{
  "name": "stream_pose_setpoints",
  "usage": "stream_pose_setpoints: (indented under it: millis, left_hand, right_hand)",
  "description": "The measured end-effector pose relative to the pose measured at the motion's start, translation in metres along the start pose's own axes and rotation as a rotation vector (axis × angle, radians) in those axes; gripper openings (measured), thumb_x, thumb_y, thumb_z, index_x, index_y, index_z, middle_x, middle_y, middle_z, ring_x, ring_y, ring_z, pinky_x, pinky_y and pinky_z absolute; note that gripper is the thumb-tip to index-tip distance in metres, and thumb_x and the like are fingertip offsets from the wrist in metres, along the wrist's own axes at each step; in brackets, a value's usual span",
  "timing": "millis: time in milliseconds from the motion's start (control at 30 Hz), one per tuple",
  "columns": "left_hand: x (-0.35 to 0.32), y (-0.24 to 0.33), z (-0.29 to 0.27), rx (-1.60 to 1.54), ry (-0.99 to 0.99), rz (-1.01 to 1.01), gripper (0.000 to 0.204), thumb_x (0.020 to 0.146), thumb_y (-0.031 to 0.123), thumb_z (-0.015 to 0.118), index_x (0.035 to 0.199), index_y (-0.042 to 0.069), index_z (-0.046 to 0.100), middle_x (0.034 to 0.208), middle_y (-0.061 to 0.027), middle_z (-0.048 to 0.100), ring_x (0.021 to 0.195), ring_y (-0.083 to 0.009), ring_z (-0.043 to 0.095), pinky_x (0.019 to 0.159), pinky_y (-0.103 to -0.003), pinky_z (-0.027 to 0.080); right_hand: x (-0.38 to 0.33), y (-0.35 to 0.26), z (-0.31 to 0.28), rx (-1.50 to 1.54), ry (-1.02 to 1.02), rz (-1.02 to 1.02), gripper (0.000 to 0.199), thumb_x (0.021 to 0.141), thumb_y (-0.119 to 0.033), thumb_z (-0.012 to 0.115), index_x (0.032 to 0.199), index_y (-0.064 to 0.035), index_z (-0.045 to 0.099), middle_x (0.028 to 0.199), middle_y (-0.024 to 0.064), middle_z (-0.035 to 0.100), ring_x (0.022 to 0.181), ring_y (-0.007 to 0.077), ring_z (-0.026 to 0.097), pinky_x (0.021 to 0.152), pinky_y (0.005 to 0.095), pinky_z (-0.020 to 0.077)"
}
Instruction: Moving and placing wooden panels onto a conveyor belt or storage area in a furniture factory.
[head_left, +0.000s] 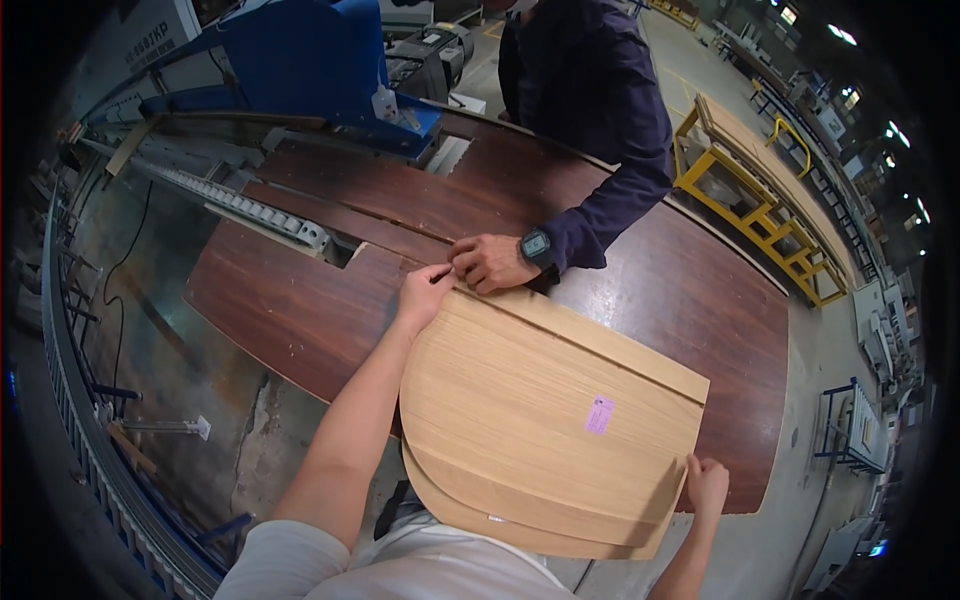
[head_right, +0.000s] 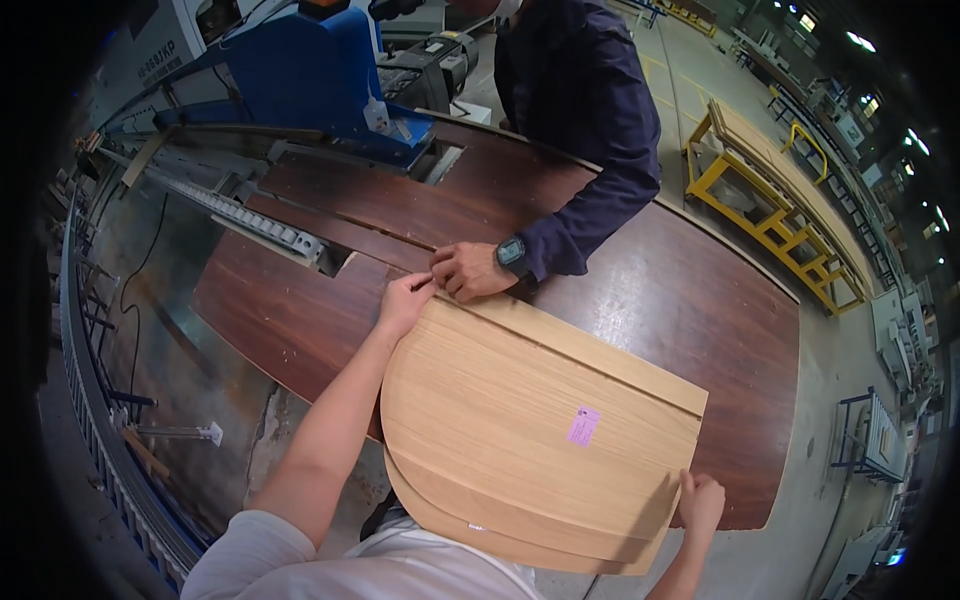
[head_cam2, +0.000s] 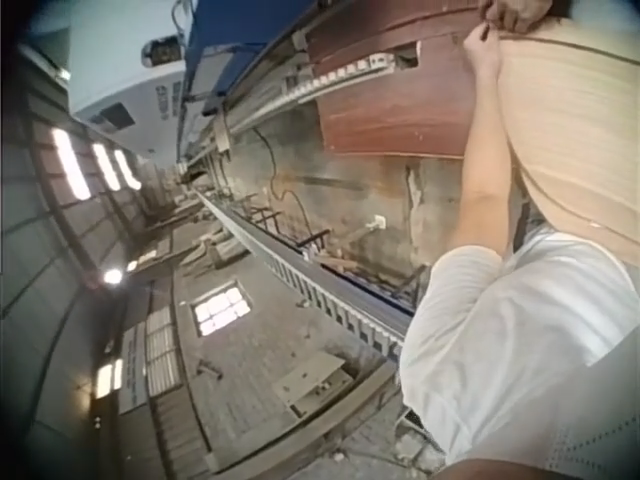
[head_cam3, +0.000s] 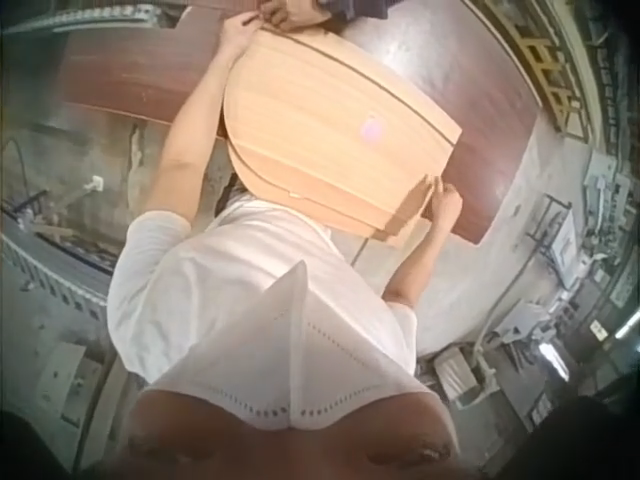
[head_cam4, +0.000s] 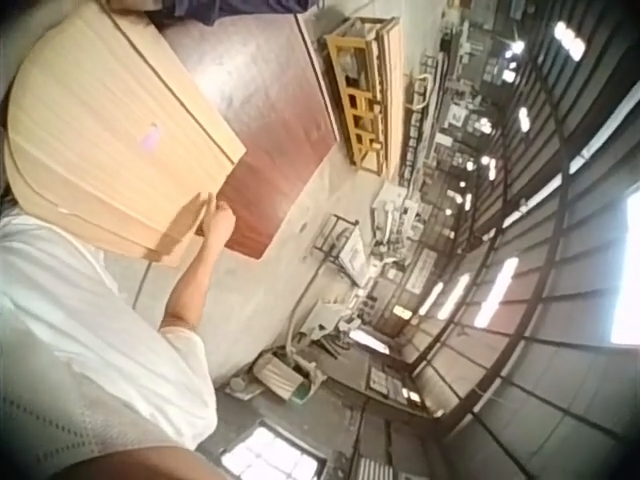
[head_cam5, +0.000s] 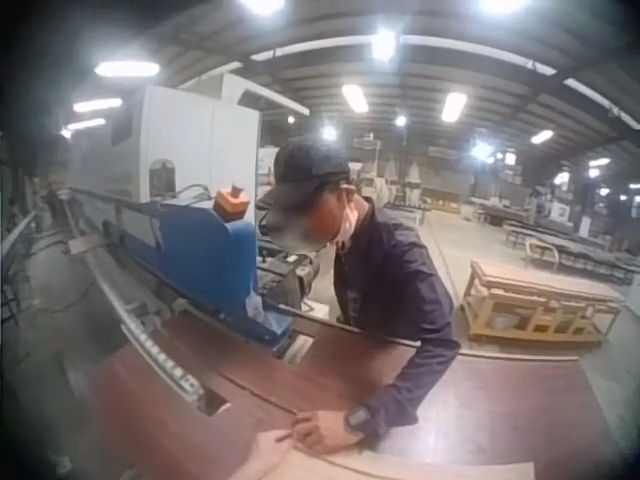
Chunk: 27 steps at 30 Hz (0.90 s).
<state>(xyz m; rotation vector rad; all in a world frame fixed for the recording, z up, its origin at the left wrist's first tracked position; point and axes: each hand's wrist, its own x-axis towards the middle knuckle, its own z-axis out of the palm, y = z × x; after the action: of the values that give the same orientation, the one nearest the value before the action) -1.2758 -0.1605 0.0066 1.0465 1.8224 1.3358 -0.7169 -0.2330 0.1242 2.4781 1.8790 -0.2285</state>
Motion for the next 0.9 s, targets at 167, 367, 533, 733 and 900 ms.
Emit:
stream_pose_setpoints:
  millis: [167, 367, 533, 733, 900]
  left_hand:
    - [0.000, 0.003, 0.005, -0.017, -0.016, 0.021, 0.028, 0.089, 0.021, 0.070, 0.106, -0.002, 0.071, 0.087, -0.0098, 0.074, 0.078, -0.0113, 0.065, 0.071, -0.028, 0.051]
    - [-0.005, -0.016, -0.001, -0.070, 0.055, 0.064, 0.025, 0.088, 0.017, 0.071, 0.105, -0.002, 0.071, 0.085, -0.0070, 0.073, 0.075, -0.0094, 0.063, 0.068, -0.027, 0.051]
    - [-0.005, -0.011, 0.002, -0.089, 0.035, 0.049, 0.022, 0.088, 0.014, 0.070, 0.103, -0.003, 0.071, 0.086, -0.0071, 0.073, 0.076, -0.0098, 0.063, 0.070, -0.028, 0.051]
    - [-0.005, -0.010, -0.004, -0.102, 0.048, 0.019, 0.021, 0.088, 0.013, 0.069, 0.102, -0.002, 0.071, 0.088, -0.0083, 0.073, 0.079, -0.0112, 0.065, 0.072, -0.028, 0.052]
    - [0.000, -0.009, 0.006, -0.022, 0.052, 0.086, 0.022, 0.087, 0.016, 0.068, 0.101, 0.000, 0.071, 0.090, -0.0135, 0.073, 0.081, -0.0158, 0.068, 0.074, -0.032, 0.053]
  right_hand:
    - [0.093, 0.032, 0.058, 0.465, 0.364, -0.146, 0.039, 0.095, -0.031, 0.061, 0.106, 0.0051, 0.069, 0.103, 0.0255, 0.069, 0.097, 0.0322, 0.068, 0.088, 0.0395, 0.0517]
    - [0.151, -0.012, 0.080, 0.554, 0.159, 0.036, 0.043, 0.099, -0.031, 0.059, 0.111, 0.0083, 0.069, 0.108, 0.0166, 0.073, 0.102, 0.0263, 0.068, 0.092, 0.0353, 0.0496]
    - [0.160, 0.002, 0.086, 0.811, 0.207, 0.078, 0.039, 0.095, -0.028, 0.064, 0.109, 0.0082, 0.071, 0.103, 0.0137, 0.074, 0.096, 0.0194, 0.067, 0.087, 0.0321, 0.0500]
    - [0.170, 0.007, 0.096, 0.920, 0.244, 0.078, 0.035, 0.093, -0.023, 0.067, 0.112, 0.0064, 0.070, 0.102, 0.0108, 0.074, 0.091, 0.0165, 0.065, 0.086, 0.0311, 0.0500]
    - [0.190, 0.029, 0.111, 0.905, 0.201, 0.088, 0.036, 0.095, -0.028, 0.066, 0.107, 0.0057, 0.071, 0.097, 0.0088, 0.073, 0.090, 0.0159, 0.064, 0.084, 0.0298, 0.0483]
